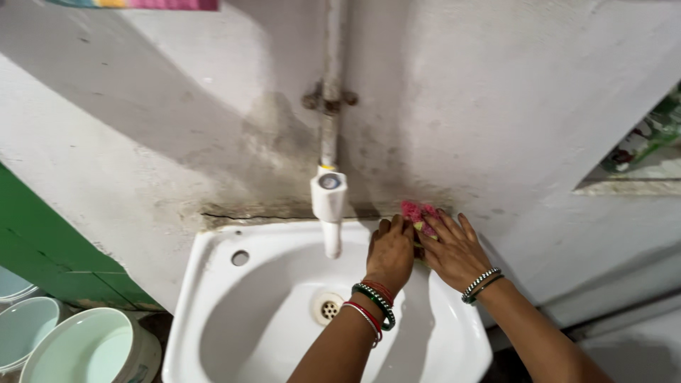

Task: The person turns on a tap and rinses a grey plastic jug with water from a bucket. They then use a pink and yellow scrubbing cloth to clean the tap, the wall around the sink, and the sink basin itself. The person repeatedly wets the cloth and scrubs various surfaces.

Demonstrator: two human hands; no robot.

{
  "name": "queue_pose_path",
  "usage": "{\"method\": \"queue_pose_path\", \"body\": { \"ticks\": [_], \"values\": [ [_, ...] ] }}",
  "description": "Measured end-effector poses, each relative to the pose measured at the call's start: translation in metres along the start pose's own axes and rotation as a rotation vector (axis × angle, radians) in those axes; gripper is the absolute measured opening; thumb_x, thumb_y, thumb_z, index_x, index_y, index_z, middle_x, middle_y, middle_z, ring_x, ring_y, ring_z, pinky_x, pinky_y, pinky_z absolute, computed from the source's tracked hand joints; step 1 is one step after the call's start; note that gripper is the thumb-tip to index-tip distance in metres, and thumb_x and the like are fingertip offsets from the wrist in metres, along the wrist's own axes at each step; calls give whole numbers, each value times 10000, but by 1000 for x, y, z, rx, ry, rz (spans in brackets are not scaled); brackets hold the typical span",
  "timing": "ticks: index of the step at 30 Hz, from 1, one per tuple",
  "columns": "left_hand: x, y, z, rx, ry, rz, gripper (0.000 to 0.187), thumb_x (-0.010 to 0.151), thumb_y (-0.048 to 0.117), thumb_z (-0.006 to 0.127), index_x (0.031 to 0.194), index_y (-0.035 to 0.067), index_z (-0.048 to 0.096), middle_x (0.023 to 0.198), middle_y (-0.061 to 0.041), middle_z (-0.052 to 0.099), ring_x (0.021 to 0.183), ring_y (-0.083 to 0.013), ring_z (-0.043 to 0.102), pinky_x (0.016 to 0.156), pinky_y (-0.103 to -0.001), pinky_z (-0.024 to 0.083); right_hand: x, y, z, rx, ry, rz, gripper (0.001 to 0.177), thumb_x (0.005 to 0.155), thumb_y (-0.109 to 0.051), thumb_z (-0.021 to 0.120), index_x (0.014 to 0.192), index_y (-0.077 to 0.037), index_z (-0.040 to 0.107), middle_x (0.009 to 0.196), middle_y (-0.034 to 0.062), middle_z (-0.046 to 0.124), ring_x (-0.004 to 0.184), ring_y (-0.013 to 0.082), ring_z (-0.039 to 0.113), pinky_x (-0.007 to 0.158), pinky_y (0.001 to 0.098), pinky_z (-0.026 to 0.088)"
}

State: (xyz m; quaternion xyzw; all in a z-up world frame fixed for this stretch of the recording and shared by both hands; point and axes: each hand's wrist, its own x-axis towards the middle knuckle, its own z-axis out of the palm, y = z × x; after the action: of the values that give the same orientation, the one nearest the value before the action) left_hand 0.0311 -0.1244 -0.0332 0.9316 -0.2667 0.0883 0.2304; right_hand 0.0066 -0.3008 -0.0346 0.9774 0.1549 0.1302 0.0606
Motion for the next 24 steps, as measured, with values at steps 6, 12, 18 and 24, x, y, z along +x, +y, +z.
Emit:
{"method": "queue_pose_path", "body": {
  "ticks": [6,12,18,24],
  "values": [
    [-30,30,1,2,8,83,392,811,118,727,1178,26,626,1191,-154,563,1133,-338,527,943,-430,471,-50,0,-4,173,101,-7,434,923,-293,567,1294,-82,644,1468,154,489,1424,403,339,1151,538,294],
    [-116,68,0,-190,-127,91,459,817,109,762,1222,-30,596,1069,-188,581,986,-341,573,841,-435,514,-143,-27,-28,297,145,-78,382,867,-249,649,1207,-77,672,1407,156,524,1345,394,403,1090,536,362],
    [-99,66,19,-339,143,57,462,827,71,738,1258,23,578,1248,-215,566,1049,-368,610,858,-433,563,-118,-2,-10,228,69,-94,436,894,-321,636,1277,-124,566,1461,169,464,1342,385,390,1105,532,345],
    [-76,64,20,-315,136,-36,761,787,148,781,1455,23,438,1182,-188,588,988,-374,604,871,-464,522,-84,19,8,417,104,-89,617,955,-327,517,1468,12,461,1563,238,379,1458,384,310,1199,527,260]
  ]
}}
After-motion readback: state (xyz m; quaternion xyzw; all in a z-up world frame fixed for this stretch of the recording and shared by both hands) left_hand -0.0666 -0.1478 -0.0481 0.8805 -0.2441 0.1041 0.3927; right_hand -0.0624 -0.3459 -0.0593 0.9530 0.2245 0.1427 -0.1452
